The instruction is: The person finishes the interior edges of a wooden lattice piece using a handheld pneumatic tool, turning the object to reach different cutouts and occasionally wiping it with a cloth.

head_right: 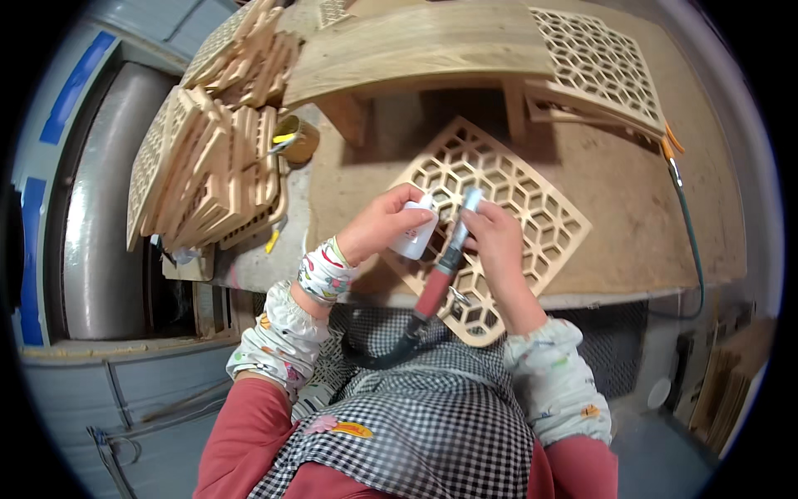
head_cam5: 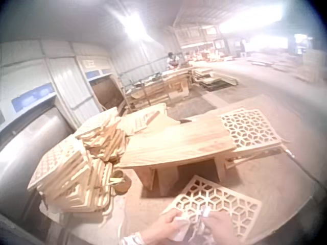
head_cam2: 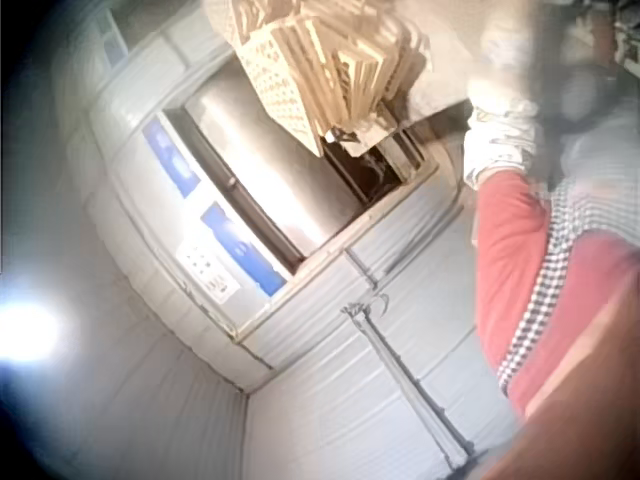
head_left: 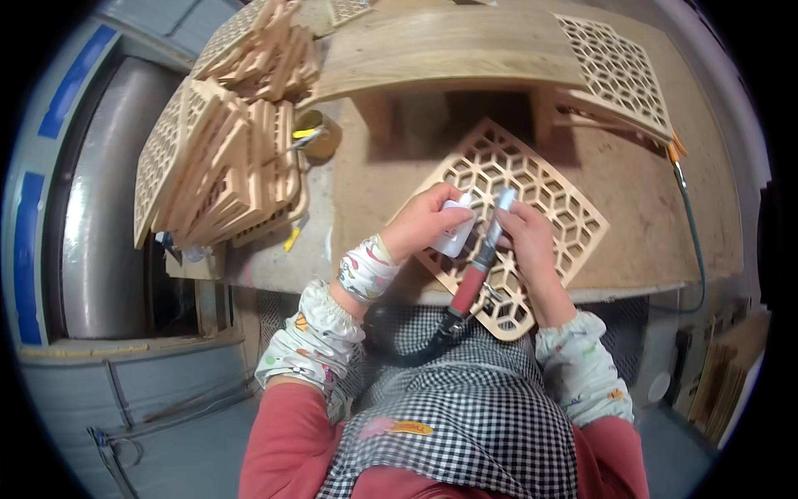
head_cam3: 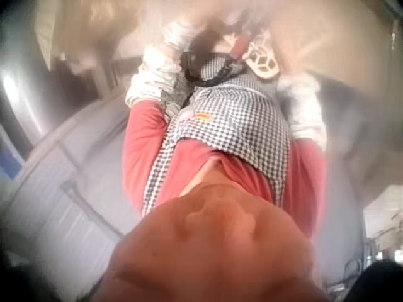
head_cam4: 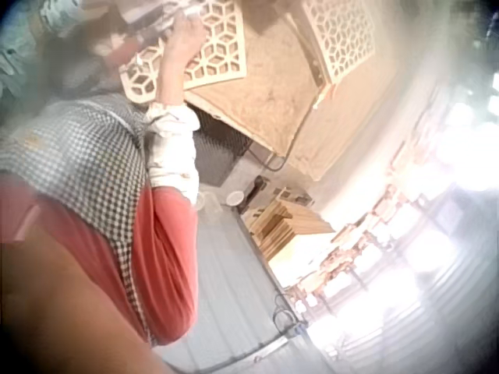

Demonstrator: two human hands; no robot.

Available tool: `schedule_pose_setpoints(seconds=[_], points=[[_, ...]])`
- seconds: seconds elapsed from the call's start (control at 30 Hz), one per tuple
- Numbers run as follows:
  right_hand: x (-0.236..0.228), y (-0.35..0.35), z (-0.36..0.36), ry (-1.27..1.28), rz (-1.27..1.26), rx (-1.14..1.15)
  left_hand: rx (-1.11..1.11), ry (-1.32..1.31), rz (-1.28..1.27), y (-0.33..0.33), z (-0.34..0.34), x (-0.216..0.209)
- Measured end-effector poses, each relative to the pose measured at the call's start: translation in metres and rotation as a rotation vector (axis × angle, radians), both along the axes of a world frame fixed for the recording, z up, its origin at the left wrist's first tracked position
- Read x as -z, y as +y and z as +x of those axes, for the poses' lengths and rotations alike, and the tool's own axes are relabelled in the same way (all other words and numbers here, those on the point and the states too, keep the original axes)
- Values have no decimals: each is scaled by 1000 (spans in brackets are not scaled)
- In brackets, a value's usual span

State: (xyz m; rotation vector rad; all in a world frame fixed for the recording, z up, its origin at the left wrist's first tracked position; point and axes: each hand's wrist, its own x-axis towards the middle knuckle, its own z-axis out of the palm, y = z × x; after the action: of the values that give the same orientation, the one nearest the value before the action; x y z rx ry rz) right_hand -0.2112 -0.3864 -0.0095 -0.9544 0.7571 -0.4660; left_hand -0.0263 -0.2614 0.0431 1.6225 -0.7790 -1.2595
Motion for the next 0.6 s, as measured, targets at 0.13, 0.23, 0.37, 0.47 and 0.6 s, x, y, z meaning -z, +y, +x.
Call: schedule_pose_setpoints(seconds=[0.13, 0.23, 0.37, 0.47, 0.6], points=[[-7, 0, 0, 24, 22, -33, -395, -223, -466, 29, 79, -29], [-6, -1, -1, 24, -24, -17, -655, -439, -602, 44, 171, -47], [-1, 11, 4, 28, 7, 17, -759, -726, -414, 75, 282, -19], [6, 5, 3, 34, 45, -40, -676, -1045, 109, 77, 306, -8], [-2, 0, -6, 24, 66, 36, -796, -1550, -273, 47, 223, -27]])
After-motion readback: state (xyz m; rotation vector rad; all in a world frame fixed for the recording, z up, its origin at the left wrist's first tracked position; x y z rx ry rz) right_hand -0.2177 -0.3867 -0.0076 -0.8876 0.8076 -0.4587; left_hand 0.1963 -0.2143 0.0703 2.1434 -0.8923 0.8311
